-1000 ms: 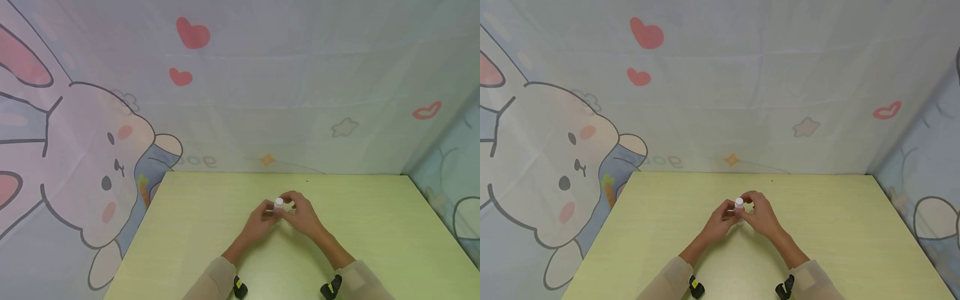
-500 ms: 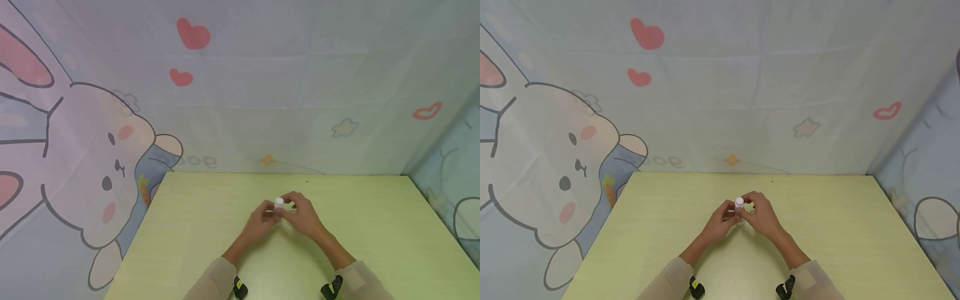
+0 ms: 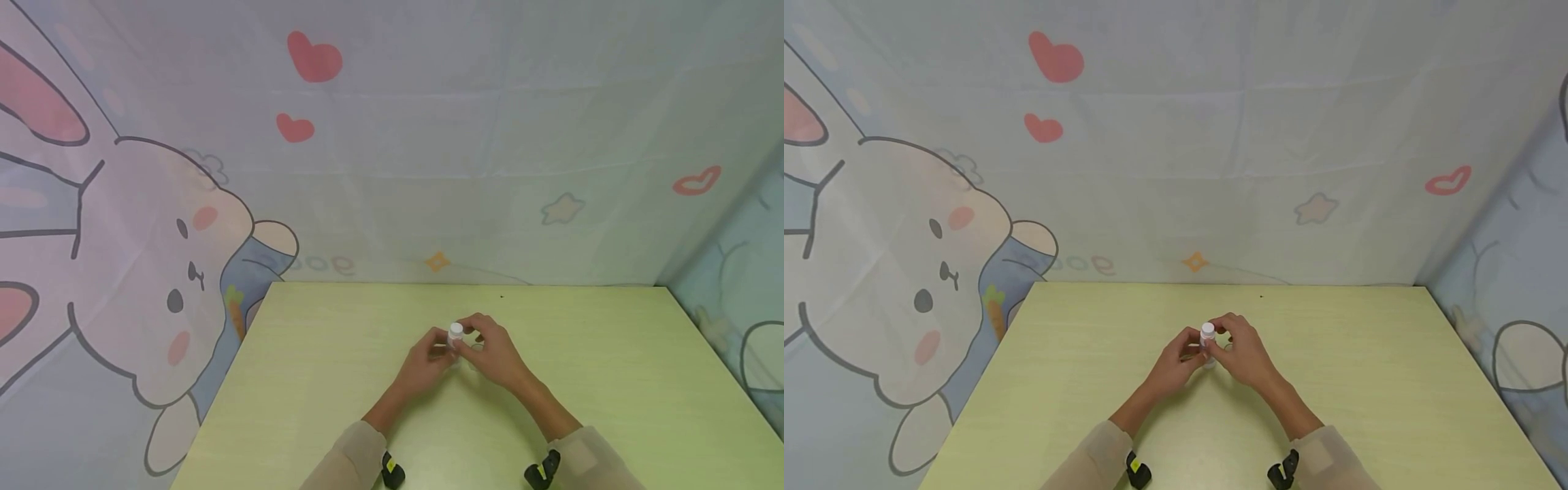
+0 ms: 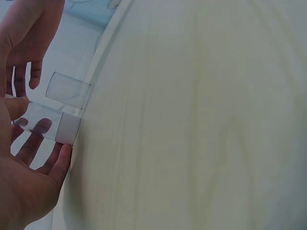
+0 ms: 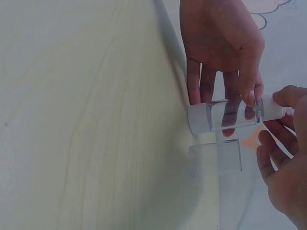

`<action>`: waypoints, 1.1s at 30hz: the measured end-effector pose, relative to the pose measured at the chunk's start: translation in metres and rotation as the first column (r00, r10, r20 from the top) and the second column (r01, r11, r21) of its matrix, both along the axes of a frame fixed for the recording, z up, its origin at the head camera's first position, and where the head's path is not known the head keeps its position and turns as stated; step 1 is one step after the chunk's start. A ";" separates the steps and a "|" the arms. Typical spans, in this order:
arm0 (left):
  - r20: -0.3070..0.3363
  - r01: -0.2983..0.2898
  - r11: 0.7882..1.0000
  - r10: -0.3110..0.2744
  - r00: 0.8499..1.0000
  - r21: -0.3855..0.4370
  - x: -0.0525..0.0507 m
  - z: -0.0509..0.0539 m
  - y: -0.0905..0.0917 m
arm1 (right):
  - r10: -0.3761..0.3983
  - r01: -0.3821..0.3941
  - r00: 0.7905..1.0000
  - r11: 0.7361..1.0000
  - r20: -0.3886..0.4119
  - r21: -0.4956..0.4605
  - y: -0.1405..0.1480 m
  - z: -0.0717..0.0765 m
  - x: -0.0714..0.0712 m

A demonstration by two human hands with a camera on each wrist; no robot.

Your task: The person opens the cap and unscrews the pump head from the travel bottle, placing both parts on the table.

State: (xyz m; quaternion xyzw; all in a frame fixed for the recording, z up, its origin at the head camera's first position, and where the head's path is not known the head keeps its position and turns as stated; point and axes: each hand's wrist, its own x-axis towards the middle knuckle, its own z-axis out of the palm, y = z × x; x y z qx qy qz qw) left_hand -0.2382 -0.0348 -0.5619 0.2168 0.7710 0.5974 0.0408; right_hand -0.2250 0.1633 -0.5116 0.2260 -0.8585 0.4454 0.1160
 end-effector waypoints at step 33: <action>-0.021 -0.010 0.999 0.011 1.000 0.031 0.009 0.012 0.002 | -0.052 0.053 0.998 0.998 0.038 -0.025 -0.005 -0.002 0.002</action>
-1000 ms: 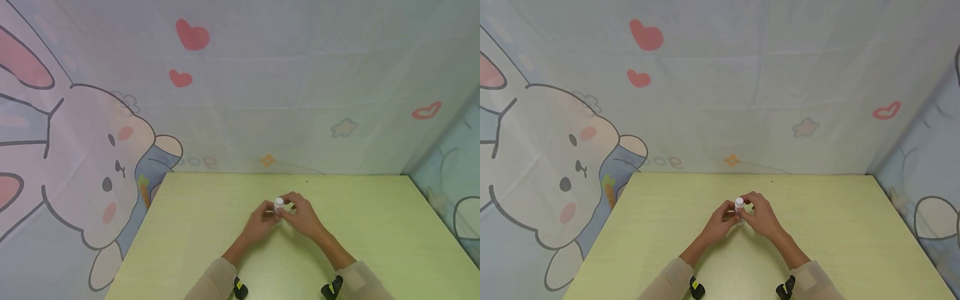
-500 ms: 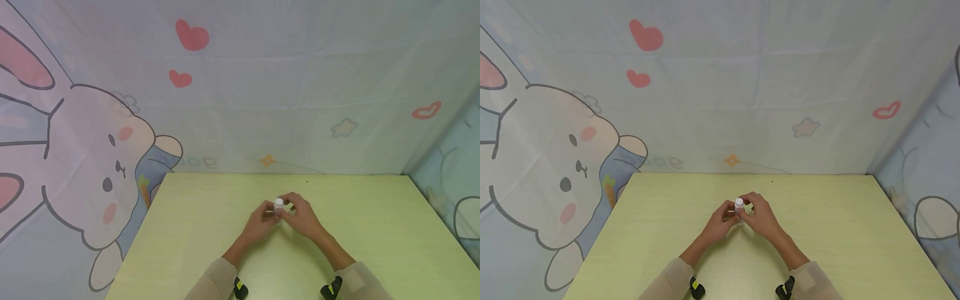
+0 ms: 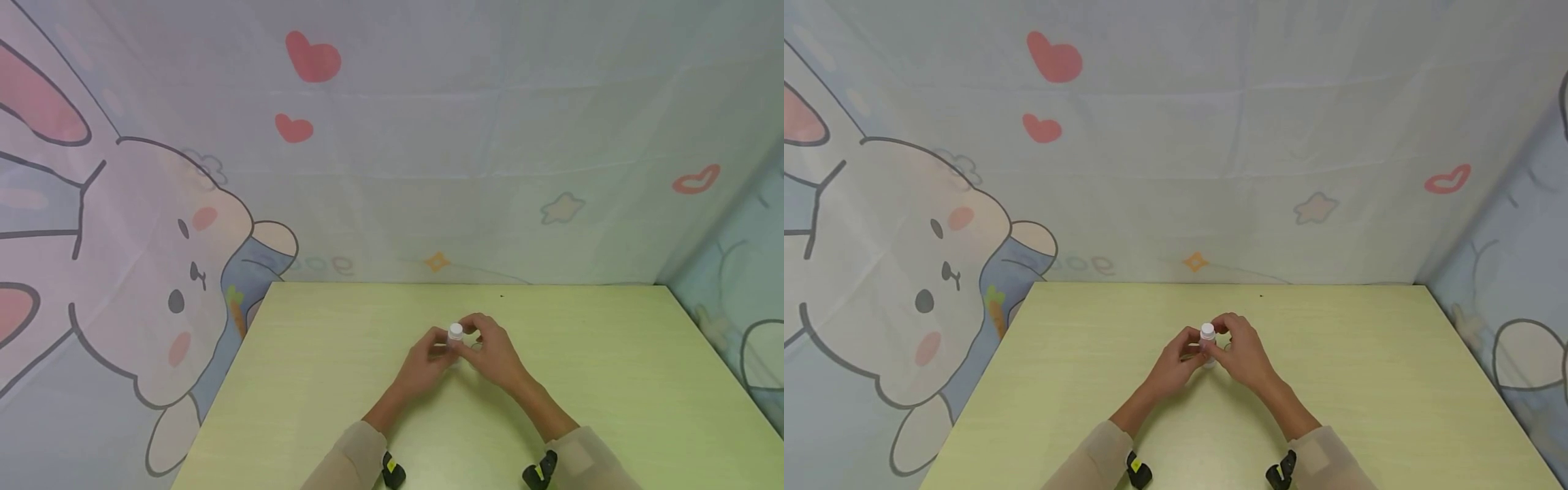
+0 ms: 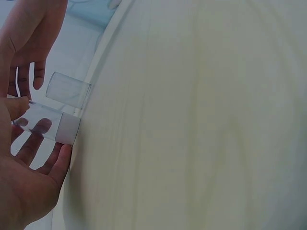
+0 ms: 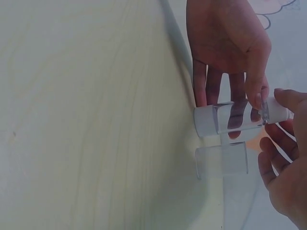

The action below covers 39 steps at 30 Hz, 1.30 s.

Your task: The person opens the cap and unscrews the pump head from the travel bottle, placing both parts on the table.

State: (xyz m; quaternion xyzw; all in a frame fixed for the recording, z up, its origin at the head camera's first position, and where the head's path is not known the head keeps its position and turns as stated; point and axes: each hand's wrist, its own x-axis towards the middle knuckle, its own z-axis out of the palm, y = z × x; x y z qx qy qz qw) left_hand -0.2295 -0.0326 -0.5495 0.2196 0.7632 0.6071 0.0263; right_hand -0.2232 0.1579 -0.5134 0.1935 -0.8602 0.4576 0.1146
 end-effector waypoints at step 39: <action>0.012 0.014 1.000 -0.014 1.000 -0.023 -0.006 -0.011 -0.003 | 0.027 -0.027 0.999 1.000 -0.034 0.000 0.002 0.000 0.000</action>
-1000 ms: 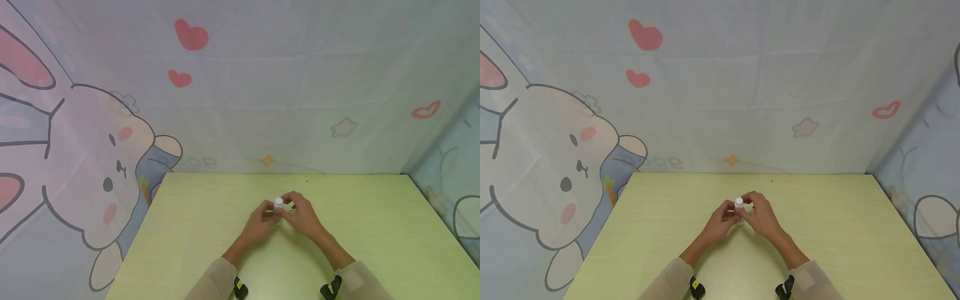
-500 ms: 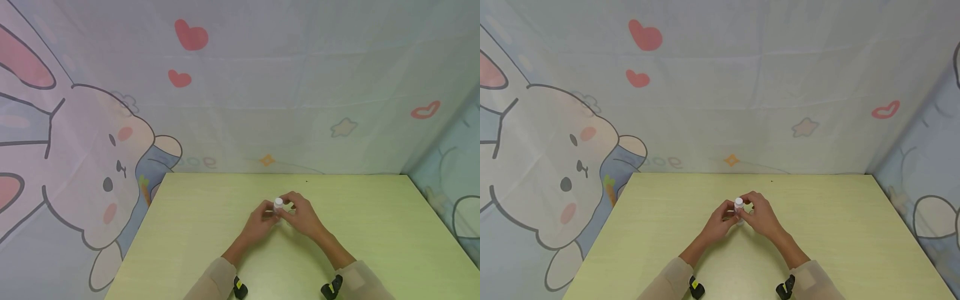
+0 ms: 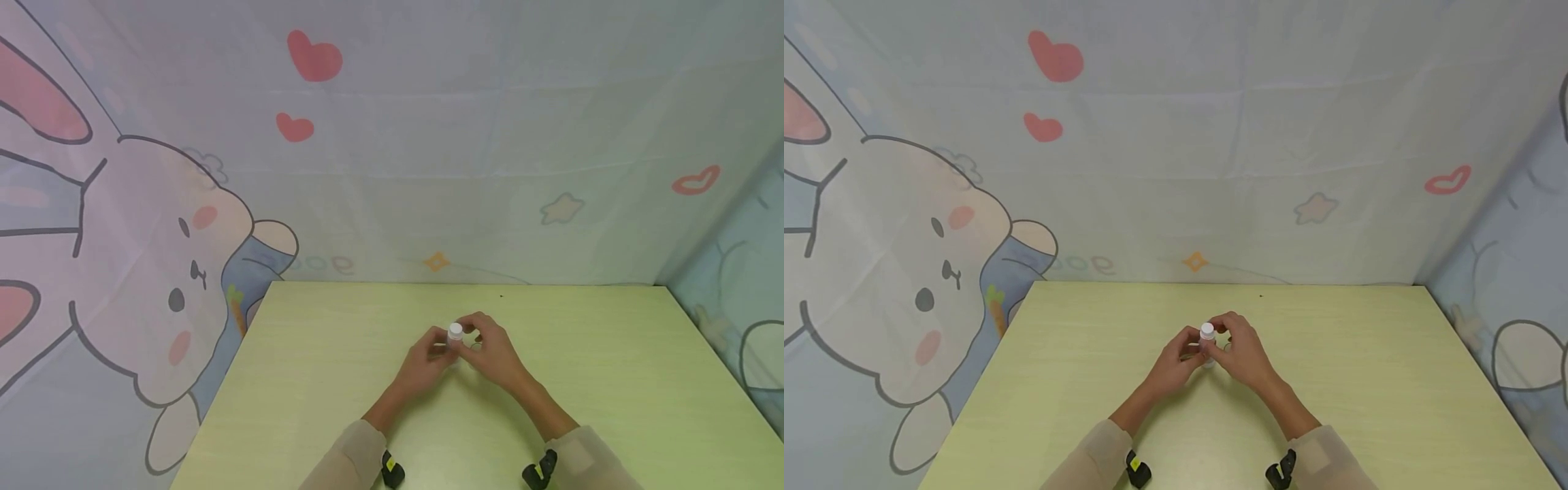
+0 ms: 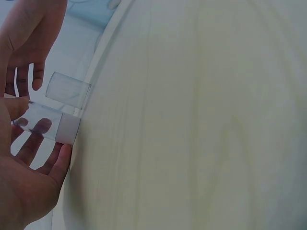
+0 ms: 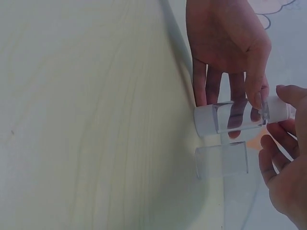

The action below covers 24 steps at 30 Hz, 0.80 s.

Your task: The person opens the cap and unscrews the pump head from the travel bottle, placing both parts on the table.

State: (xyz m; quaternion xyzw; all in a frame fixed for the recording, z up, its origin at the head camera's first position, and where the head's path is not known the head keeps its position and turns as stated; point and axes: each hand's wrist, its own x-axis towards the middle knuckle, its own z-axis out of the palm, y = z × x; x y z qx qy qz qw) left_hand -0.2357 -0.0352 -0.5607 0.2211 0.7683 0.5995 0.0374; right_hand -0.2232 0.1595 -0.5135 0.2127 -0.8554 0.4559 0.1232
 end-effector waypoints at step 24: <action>0.020 -0.014 1.000 0.014 1.000 0.010 -0.001 0.000 0.001 | -0.004 0.004 1.000 1.000 -0.021 0.008 0.001 0.001 -0.002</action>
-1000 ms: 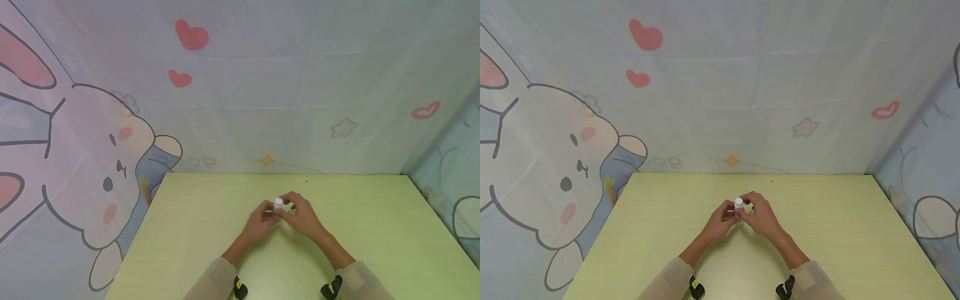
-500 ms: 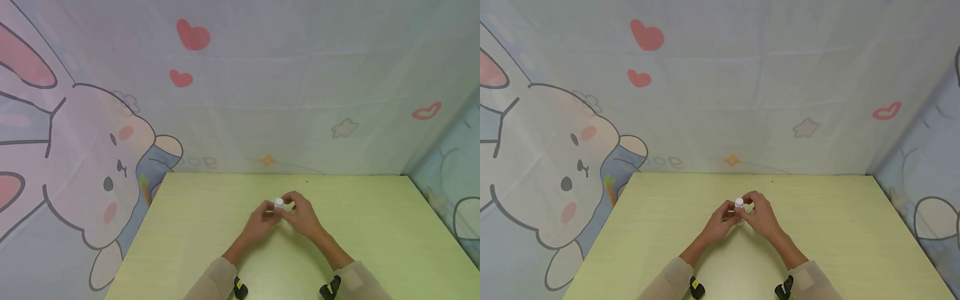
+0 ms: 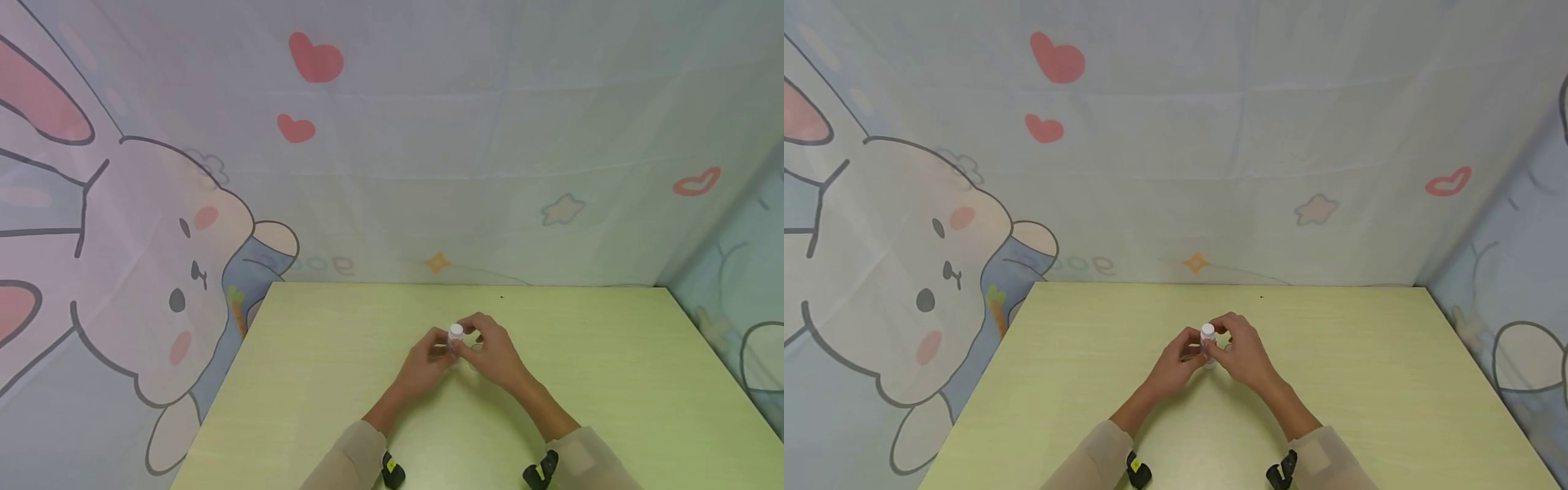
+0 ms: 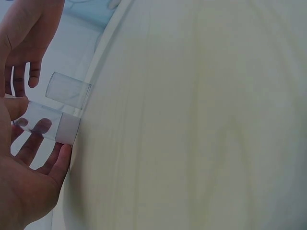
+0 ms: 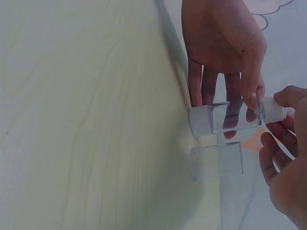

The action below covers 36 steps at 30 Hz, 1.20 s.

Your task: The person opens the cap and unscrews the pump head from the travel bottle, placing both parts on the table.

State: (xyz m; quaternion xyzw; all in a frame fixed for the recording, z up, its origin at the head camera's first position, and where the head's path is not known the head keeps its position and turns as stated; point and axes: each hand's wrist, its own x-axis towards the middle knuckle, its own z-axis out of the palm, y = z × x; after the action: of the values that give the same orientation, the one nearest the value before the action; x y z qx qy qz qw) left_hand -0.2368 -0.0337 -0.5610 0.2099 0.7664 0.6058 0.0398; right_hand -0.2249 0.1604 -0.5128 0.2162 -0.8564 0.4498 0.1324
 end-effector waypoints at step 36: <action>-0.020 0.020 0.999 -0.020 1.000 -0.025 0.000 0.000 -0.002 | -0.041 0.043 0.998 0.998 0.039 -0.052 -0.003 -0.002 -0.002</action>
State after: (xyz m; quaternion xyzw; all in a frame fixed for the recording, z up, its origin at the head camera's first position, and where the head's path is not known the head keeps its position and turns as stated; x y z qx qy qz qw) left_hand -0.2369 -0.0355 -0.5606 0.2232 0.7721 0.5936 0.0408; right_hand -0.2267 0.1573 -0.5146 0.1861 -0.8508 0.4736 0.1314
